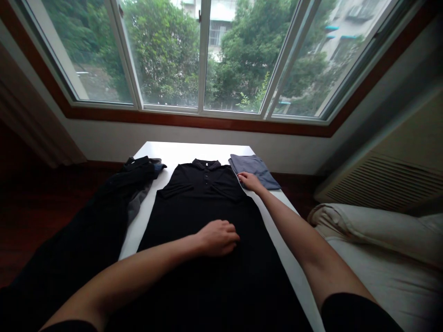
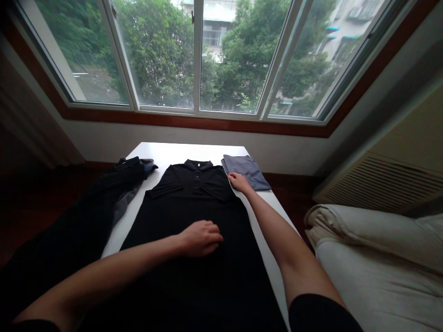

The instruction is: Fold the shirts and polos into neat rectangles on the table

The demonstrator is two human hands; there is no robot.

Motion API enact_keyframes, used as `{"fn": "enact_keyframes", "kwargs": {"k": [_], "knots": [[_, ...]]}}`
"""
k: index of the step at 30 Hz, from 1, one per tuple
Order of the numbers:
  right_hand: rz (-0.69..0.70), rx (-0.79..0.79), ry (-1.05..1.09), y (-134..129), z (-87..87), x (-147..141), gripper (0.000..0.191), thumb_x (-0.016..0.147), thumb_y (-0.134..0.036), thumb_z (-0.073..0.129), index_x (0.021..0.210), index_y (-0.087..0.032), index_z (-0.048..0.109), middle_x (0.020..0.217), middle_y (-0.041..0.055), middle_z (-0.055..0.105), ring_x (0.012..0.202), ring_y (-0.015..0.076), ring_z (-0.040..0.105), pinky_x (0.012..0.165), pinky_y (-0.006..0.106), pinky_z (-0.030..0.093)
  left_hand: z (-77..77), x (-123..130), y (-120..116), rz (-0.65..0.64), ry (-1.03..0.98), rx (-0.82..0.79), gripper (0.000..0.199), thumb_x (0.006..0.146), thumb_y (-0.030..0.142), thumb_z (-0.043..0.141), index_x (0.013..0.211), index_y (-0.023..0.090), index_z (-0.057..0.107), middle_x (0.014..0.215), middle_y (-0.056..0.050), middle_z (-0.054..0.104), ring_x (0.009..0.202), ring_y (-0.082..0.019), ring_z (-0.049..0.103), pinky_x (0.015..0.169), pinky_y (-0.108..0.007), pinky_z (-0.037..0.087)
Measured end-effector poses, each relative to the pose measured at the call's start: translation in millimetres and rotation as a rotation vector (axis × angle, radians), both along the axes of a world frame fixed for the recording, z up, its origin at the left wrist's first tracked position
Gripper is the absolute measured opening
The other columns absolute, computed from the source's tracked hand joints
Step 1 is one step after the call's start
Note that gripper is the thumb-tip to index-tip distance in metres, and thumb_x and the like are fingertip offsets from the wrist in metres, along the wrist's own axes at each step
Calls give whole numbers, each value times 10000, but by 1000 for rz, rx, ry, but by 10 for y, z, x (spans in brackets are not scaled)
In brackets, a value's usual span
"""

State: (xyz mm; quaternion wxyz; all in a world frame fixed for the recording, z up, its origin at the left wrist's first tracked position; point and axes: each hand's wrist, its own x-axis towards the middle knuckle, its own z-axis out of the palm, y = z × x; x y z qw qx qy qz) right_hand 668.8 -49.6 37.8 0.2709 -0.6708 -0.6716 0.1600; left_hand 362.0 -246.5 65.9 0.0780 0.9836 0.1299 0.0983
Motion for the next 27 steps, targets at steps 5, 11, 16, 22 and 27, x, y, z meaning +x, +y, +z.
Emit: {"fn": "enact_keyframes", "kwargs": {"k": [5, 11, 16, 22, 27], "knots": [[20, -66, 20, 282, -63, -45, 335, 984, -286, 577, 1275, -189, 711, 1153, 83, 774, 842, 173, 736, 874, 293, 556, -7, 695, -860, -278, -10, -5, 387, 1017, 460, 535, 1327, 232, 579, 1081, -53, 707, 901, -228, 699, 676, -352, 497], [126, -31, -146, 506, -90, -132, 465, 932, -242, 681, 1396, -217, 650, 1369, 114, 688, 1219, 262, 662, 1073, 359, 481, 2, 1216, -1087, -235, 163, -105, 408, 1008, 322, 528, 1400, 215, 498, 892, -31, 743, 736, -235, 738, 474, -324, 392], [125, -47, -189, 573, -91, -169, 428, 866, -223, 744, 1293, -231, 710, 1269, 99, 718, 1136, 260, 682, 1004, 313, 495, -38, 1401, -1084, -295, 210, -132, 227, 986, 259, 554, 1203, 219, 607, 874, -10, 722, 727, -195, 715, 447, -301, 328], [95, -47, -67, 611, -67, -258, 271, 845, -195, 731, 1115, -210, 740, 1145, 61, 753, 1039, 230, 680, 945, 292, 499, 129, 1147, -1084, -297, -28, 62, 237, 968, 332, 624, 1183, 254, 686, 1192, -92, 653, 1003, -225, 636, 684, -328, 439], [-15, -100, 119, 627, 60, -370, 315, 745, -100, 724, 1050, -175, 747, 1002, 50, 761, 873, 197, 681, 813, 260, 527, 216, 952, -1097, -379, -45, 104, 257, 977, 309, 608, 1211, 241, 689, 1175, -82, 662, 1015, -228, 594, 792, -365, 425]]}}
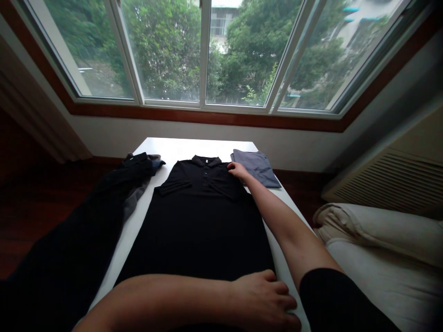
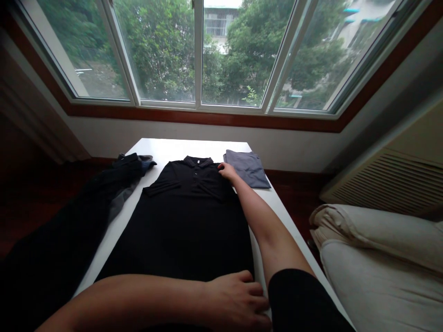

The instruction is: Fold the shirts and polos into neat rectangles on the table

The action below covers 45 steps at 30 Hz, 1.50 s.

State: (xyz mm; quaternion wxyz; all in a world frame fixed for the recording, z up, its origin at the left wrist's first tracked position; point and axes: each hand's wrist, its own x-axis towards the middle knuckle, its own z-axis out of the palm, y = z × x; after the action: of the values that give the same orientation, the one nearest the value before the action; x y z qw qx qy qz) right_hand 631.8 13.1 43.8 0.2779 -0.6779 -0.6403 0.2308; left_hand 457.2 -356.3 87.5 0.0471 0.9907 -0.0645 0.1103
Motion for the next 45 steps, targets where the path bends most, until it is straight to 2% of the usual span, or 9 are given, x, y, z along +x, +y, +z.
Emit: {"fn": "enact_keyframes", "kwargs": {"k": [3, 6, 12, 18, 22, 27, 32, 38, 45], "knots": [[-27, -41, 53, 8, 102, -112, 325, 729, -88, 714, 1049, -134, 749, 864, 48, 751, 708, 170, 662, 686, 242, 527, 67, -103, 26, -37, 11, 3, 240, 991, 265, 591, 1211, 224, 679, 1025, -52, 683, 945, -217, 600, 773, -368, 404], [-33, -49, 101, 24, 204, -242, 325, 738, -79, 696, 1055, -118, 761, 836, 54, 751, 667, 152, 650, 646, 224, 518, 226, -313, 73, -26, 14, -6, 194, 995, 265, 600, 1168, 227, 681, 979, -38, 692, 888, -216, 599, 766, -374, 394], [-36, -20, 129, 63, 372, -529, 267, 771, -123, 694, 1020, -100, 789, 815, 80, 767, 690, 174, 676, 671, 242, 548, 557, -941, 91, 6, 41, -41, 144, 1008, 275, 592, 1126, 229, 661, 974, -14, 695, 858, -194, 602, 775, -365, 405], [-16, 69, 57, 177, 419, -871, 301, 816, -185, 686, 1092, -156, 801, 972, 70, 794, 877, 204, 725, 812, 260, 561, 649, -1319, 17, 47, 100, -77, 73, 1011, 308, 651, 1052, 249, 662, 975, 20, 723, 832, -155, 610, 721, -318, 430], [8, 107, -40, 261, 311, -1118, 292, 843, -163, 637, 1072, -204, 813, 1098, 53, 788, 1046, 213, 709, 942, 268, 522, 598, -1447, 5, 68, 105, -108, 75, 1004, 304, 671, 1052, 247, 661, 953, 35, 727, 819, -148, 616, 710, -312, 439], [61, 119, -132, 245, 78, -1384, 280, 863, -161, 631, 1075, -217, 804, 1146, 50, 776, 1099, 216, 693, 1007, 271, 493, 458, -1585, 23, 58, 121, -166, 91, 982, 270, 698, 1045, 219, 658, 924, 26, 725, 804, -157, 652, 696, -324, 447], [77, 170, -176, 197, -100, -1535, 339, 951, -308, 610, 1249, -197, 729, 1238, 100, 726, 1127, 234, 665, 1036, 309, 489, 230, -1655, 65, 30, 154, -257, 77, 972, 241, 679, 1047, 225, 670, 890, 12, 727, 794, -175, 693, 632, -321, 463], [72, 242, -204, 215, -217, -1479, 435, 1032, -210, 388, 1393, -166, 627, 1352, 125, 665, 1265, 224, 593, 1142, 341, 414, 39, -1698, 144, -2, 253, -430, 81, 955, 236, 634, 1031, 233, 662, 941, -7, 748, 773, -186, 722, 531, -297, 445], [224, 227, -302, 244, -387, -1335, 538, 1019, -347, 542, 1534, -197, 502, 1601, 119, 474, 1514, 249, 370, 1253, 398, 293, -76, -1694, 186, 1, 352, -487, 136, 938, 258, 604, 1048, 272, 683, 874, 3, 757, 686, -192, 706, 453, -281, 387]]}}
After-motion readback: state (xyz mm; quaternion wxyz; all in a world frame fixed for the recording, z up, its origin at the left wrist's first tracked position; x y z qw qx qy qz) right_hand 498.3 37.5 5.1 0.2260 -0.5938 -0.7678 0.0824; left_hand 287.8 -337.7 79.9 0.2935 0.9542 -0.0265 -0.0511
